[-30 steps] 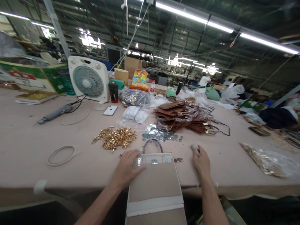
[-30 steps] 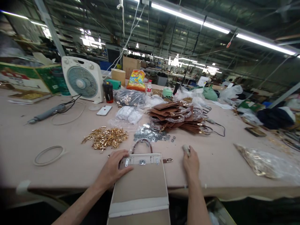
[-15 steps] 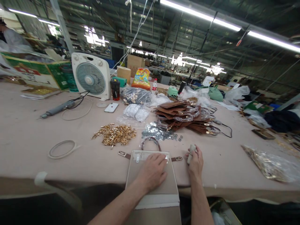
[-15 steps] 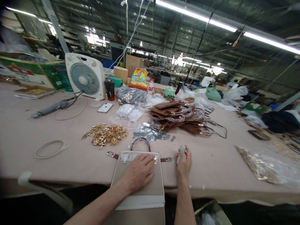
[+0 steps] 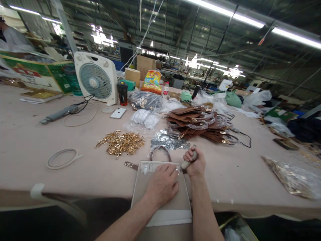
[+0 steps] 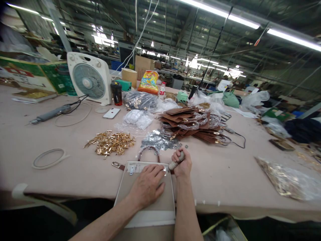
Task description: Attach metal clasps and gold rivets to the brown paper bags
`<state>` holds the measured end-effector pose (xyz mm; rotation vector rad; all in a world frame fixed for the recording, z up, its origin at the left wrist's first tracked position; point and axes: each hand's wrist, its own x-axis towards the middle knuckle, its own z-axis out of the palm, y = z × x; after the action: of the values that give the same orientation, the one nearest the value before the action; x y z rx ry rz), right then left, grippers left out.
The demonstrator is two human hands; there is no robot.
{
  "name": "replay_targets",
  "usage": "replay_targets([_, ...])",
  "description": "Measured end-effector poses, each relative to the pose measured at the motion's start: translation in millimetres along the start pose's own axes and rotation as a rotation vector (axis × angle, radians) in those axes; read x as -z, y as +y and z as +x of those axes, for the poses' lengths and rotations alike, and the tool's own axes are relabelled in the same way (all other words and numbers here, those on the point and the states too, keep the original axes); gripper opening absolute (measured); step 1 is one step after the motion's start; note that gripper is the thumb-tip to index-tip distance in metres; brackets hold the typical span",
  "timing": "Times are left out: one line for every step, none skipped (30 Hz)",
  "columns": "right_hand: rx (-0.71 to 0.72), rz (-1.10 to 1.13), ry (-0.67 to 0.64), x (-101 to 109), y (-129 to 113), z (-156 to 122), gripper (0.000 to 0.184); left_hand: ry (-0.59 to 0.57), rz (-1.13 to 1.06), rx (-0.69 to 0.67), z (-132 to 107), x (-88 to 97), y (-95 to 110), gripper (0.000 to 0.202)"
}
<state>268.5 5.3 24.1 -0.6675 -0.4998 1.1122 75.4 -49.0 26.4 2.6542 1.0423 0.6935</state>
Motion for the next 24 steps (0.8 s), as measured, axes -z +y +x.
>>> replay_targets([-0.013,0.012,0.003,-6,5,2,0.029,-0.003,-0.002,0.000,0,-0.1,0,0.033])
replay_targets([-0.023,0.016,0.007,-10,10,4,0.032,-0.006,-0.006,0.001,0,-0.3,-1,0.032])
replay_targets([-0.034,0.012,0.005,-12,14,5,0.035,-0.007,-0.011,0.002,0,-0.5,-1,0.031])
replay_targets([-0.042,0.001,-0.002,-14,17,5,0.037,-0.007,-0.016,0.004,0,-0.7,-2,0.030])
replay_targets([-0.049,-0.012,-0.015,-14,19,5,0.038,-0.005,-0.020,0.006,0,-1.0,-2,0.030])
replay_targets([-0.054,-0.027,-0.029,-13,21,5,0.038,-0.004,-0.023,0.007,0,-1.2,-2,0.029])
replay_targets([-0.054,-0.039,-0.037,-13,21,5,0.038,-0.002,-0.024,0.007,0,-1.3,-3,0.029])
replay_targets([-0.053,-0.051,-0.041,-12,22,6,0.038,-0.001,-0.024,0.005,0,-1.3,-3,0.029])
replay_targets([-0.051,-0.063,-0.039,-12,22,6,0.038,0.000,-0.023,0.004,0,-1.3,-4,0.029])
replay_targets([-0.049,-0.076,-0.030,-13,22,7,0.039,0.002,-0.022,0.003,0,-1.2,-4,0.029])
replay_targets([-0.047,-0.092,-0.018,-13,23,8,0.039,0.003,-0.022,0.000,0,-1.1,-4,0.029])
replay_targets([-0.048,-0.112,-0.006,-15,24,9,0.040,0.004,-0.022,-0.005,0,-0.9,-4,0.028])
replay_targets([-0.054,-0.137,0.003,-16,25,10,0.042,0.006,-0.021,-0.007,-1,-0.8,-4,0.027])
replay_targets([-0.065,-0.161,0.008,-18,27,12,0.043,0.008,-0.019,-0.007,-1,-0.7,-4,0.026])
replay_targets([-0.081,-0.181,0.011,-19,27,13,0.045,0.010,-0.017,-0.005,-1,-0.7,-4,0.026])
replay_targets([-0.105,-0.193,0.009,-19,28,15,0.046,0.010,-0.015,-0.001,-1,-0.6,-4,0.026])
replay_targets([-0.136,-0.198,0.006,-20,28,17,0.048,0.010,-0.014,0.005,-1,-0.6,-4,0.026])
replay_targets([-0.166,-0.197,0.002,-20,28,19,0.050,0.009,-0.015,0.009,-1,-0.6,-4,0.026])
replay_targets([-0.194,-0.195,-0.003,-19,28,20,0.051,0.007,-0.017,0.011,-1,-0.6,-4,0.027])
replay_targets([-0.215,-0.194,-0.007,-19,28,22,0.052,0.006,-0.021,0.011,-1,-0.5,-4,0.027])
replay_targets([-0.230,-0.195,-0.011,-18,28,23,0.052,0.004,-0.024,0.010,-1,-0.6,-4,0.027])
replay_targets([-0.237,-0.198,-0.015,-17,28,23,0.053,0.004,-0.028,0.009,-1,-0.6,-4,0.027])
replay_targets([-0.240,-0.202,-0.017,-17,28,23,0.053,0.006,-0.030,0.010,-1,-0.8,-4,0.027])
replay_targets([-0.238,-0.203,-0.019,-17,28,23,0.052,0.008,-0.031,0.012,-1,-0.9,-4,0.027])
